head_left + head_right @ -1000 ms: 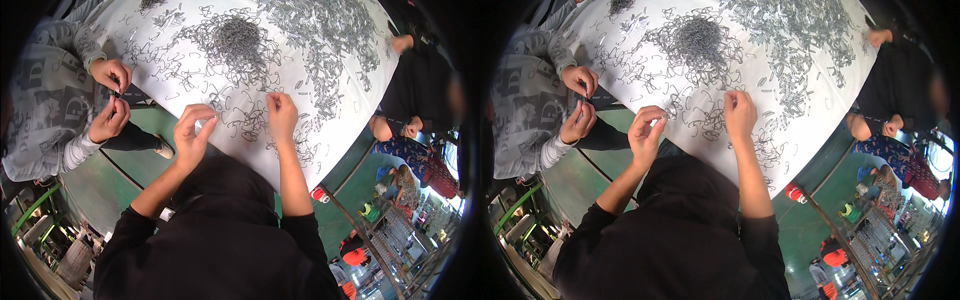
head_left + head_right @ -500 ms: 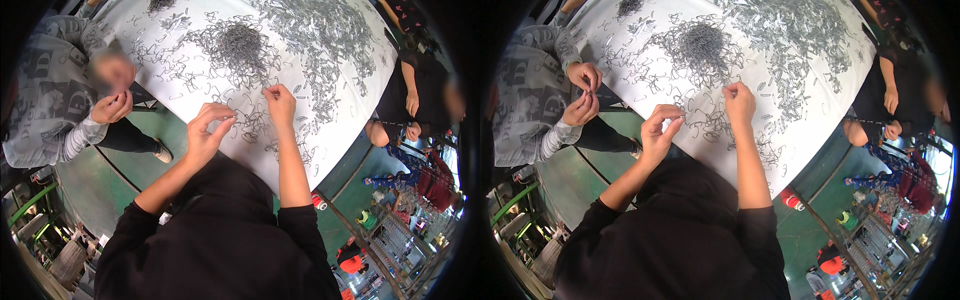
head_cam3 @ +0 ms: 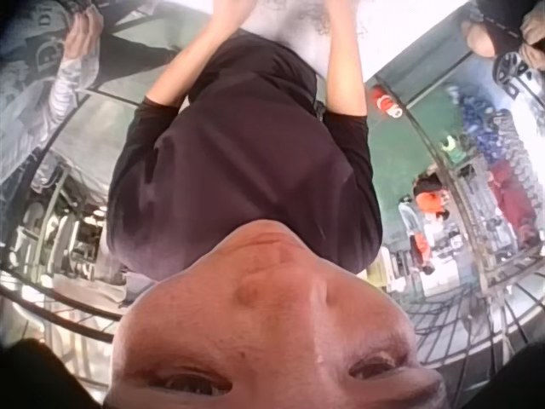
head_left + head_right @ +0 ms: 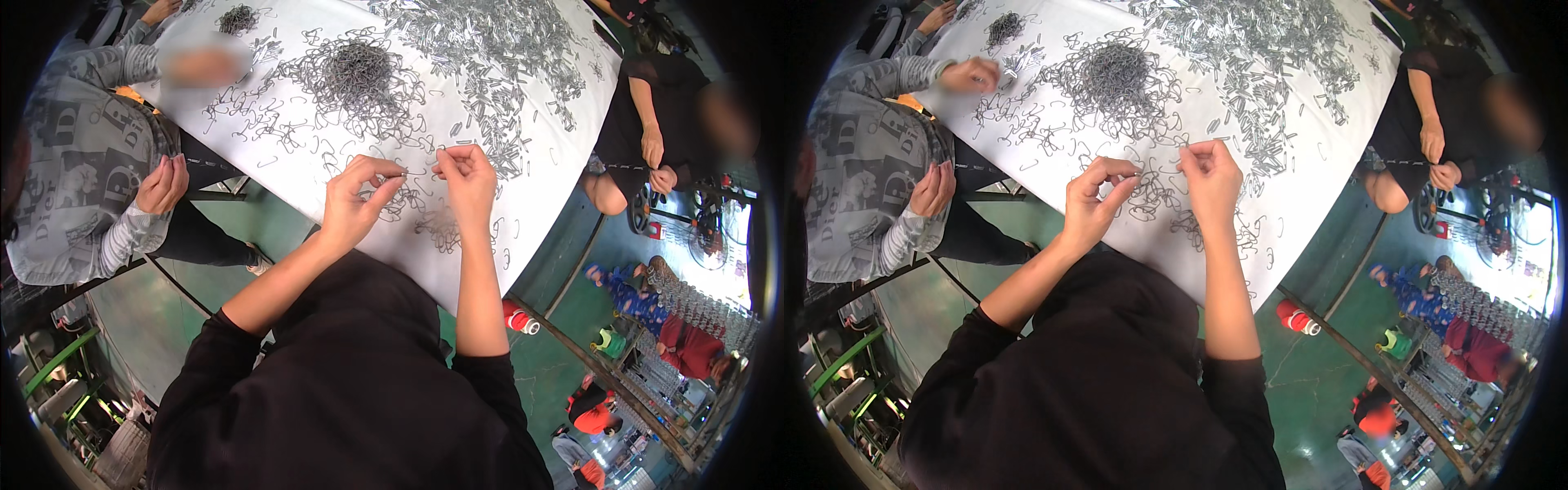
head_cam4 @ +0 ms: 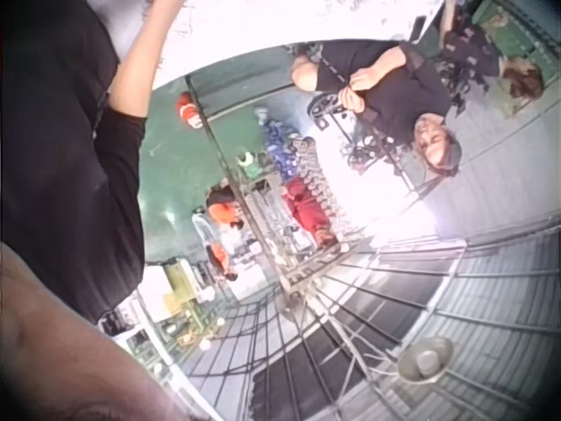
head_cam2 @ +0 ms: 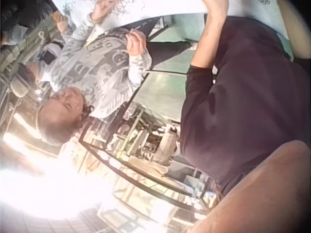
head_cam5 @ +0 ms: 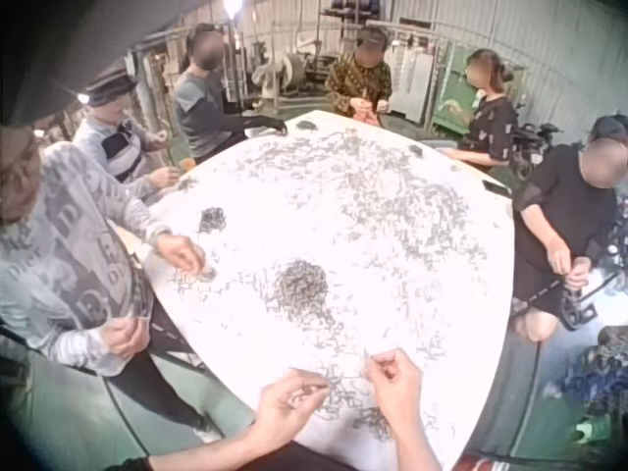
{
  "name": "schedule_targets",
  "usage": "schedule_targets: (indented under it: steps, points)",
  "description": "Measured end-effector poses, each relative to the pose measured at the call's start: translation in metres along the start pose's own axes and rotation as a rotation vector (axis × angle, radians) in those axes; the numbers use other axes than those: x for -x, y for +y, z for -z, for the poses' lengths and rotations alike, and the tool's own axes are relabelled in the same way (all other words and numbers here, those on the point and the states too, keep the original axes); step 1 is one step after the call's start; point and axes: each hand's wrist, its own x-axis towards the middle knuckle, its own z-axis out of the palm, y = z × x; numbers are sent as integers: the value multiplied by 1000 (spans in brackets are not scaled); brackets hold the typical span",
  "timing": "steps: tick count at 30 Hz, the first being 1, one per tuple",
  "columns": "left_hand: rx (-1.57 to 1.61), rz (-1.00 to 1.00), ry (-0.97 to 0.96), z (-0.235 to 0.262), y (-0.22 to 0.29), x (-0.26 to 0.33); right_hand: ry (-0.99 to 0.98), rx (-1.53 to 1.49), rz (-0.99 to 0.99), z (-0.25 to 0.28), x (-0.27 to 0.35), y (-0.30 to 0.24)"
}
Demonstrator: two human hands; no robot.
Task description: The person picks small metal clips from a large white sheet and links them together by hand. They occasionally place assembled clips into a nearby tray. Other people at the table perform similar actions.
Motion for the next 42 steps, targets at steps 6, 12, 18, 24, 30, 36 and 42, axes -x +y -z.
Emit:
schedule_targets:
  steps: [6,12,18,24,30,36,42]
  points:
    - [13,-21,-43,-18,8,-5,-33,-246,15,15,50,-50]
    - [1,-104,-122,-41,18,-14,112,-220,140,25,52,-44]
    - [-30,-300,-171,-69,9,-21,362,-42,455,36,55,-26]
    - [-368,-261,-267,-105,-59,-44,544,-22,556,75,61,-16]
    - [-608,-329,-313,-148,-94,-41,598,-27,495,86,76,-7]
    - [-625,-363,-445,-146,-98,-37,551,-100,467,71,91,-6]
    - [-300,21,-331,-102,-76,-32,426,-27,484,48,100,-11]
